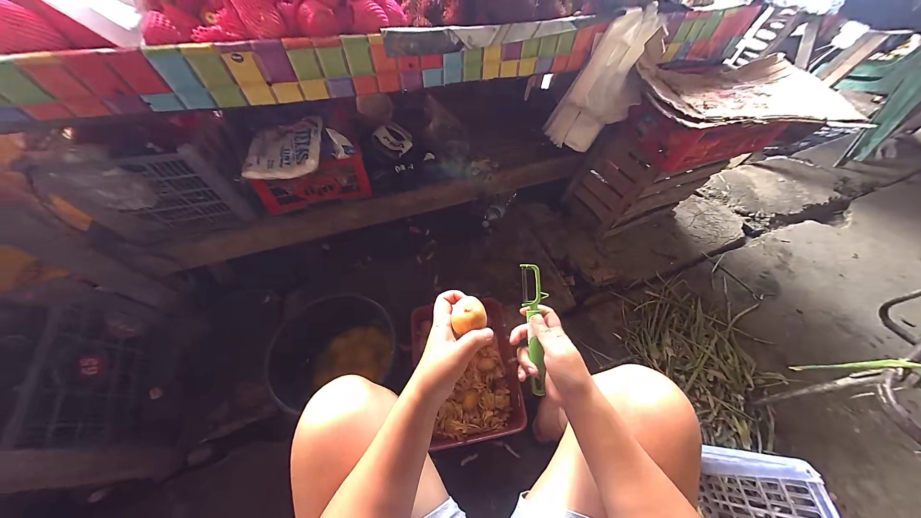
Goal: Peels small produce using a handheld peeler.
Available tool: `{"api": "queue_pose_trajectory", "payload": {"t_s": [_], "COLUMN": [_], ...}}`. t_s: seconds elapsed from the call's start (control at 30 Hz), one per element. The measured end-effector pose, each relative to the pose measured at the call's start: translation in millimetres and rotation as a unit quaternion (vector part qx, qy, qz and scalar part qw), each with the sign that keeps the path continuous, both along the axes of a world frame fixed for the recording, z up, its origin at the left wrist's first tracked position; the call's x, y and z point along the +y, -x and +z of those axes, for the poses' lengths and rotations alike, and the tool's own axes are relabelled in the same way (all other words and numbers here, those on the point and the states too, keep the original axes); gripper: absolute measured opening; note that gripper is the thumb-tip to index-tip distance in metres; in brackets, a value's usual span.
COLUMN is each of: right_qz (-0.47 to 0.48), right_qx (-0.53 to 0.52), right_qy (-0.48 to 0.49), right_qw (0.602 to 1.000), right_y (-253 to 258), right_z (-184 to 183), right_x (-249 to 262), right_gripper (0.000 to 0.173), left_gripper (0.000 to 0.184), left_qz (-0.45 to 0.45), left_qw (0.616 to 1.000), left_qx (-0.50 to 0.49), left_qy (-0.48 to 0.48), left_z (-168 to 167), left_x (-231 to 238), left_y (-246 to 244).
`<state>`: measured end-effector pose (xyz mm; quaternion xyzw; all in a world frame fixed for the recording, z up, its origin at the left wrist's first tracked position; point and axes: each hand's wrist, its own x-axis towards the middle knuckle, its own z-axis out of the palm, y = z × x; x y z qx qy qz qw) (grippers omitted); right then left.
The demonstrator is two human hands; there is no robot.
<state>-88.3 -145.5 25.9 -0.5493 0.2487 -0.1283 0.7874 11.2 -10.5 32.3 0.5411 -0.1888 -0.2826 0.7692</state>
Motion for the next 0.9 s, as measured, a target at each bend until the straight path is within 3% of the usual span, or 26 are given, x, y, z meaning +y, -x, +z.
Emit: {"api": "queue_pose_trajectory", "payload": {"t_s": [0.1, 0.2, 0.3, 0.4, 0.6, 0.77, 0.9], "right_qz": [-0.023, -0.02, -0.042, -0.064, -0.032, -0.014, -0.082], "right_qx": [-0.051, -0.104, -0.143, -0.162, -0.185, -0.19, -0.026], "right_qy": [0.095, 0.248, 0.47, 0.592, 0.67, 0.664, 0.685], "right_qw": [0.994, 0.963, 0.87, 0.787, 0.719, 0.723, 0.723], "right_y": [5.3, 12.0, 16.9, 17.3, 15.3, 11.4, 7.3], "right_z": [-9.3, -19.0, -27.1, -30.1, -30.3, -37.5, -40.5], "right_x": [-3.5, -6.1, -5.0, -2.2, 5.1, -2.2, -28.5], "right_gripper": [0.024, 0.027, 0.031, 0.03, 0.03, 0.03, 0.028], "left_gripper": [0.062, 0.055, 0.055, 0.049, 0.049, 0.037, 0.043], "left_qz": [0.0, 0.014, 0.003, -0.016, -0.038, -0.063, -0.114], "left_qw": [0.999, 0.998, 0.995, 0.993, 0.988, 0.982, 0.985], "left_qx": [0.024, 0.0, 0.003, 0.033, 0.016, -0.005, -0.008], "left_qy": [-0.028, -0.068, -0.099, -0.11, -0.146, -0.18, -0.132], "left_z": [-1.2, -4.9, -8.7, -8.7, -8.4, -8.9, -4.7], "left_x": [1.1, 0.2, 1.1, 1.6, 3.9, 6.4, 16.6], "left_y": [1.2, 1.8, 1.8, 1.0, 2.6, 0.4, -1.7]}}
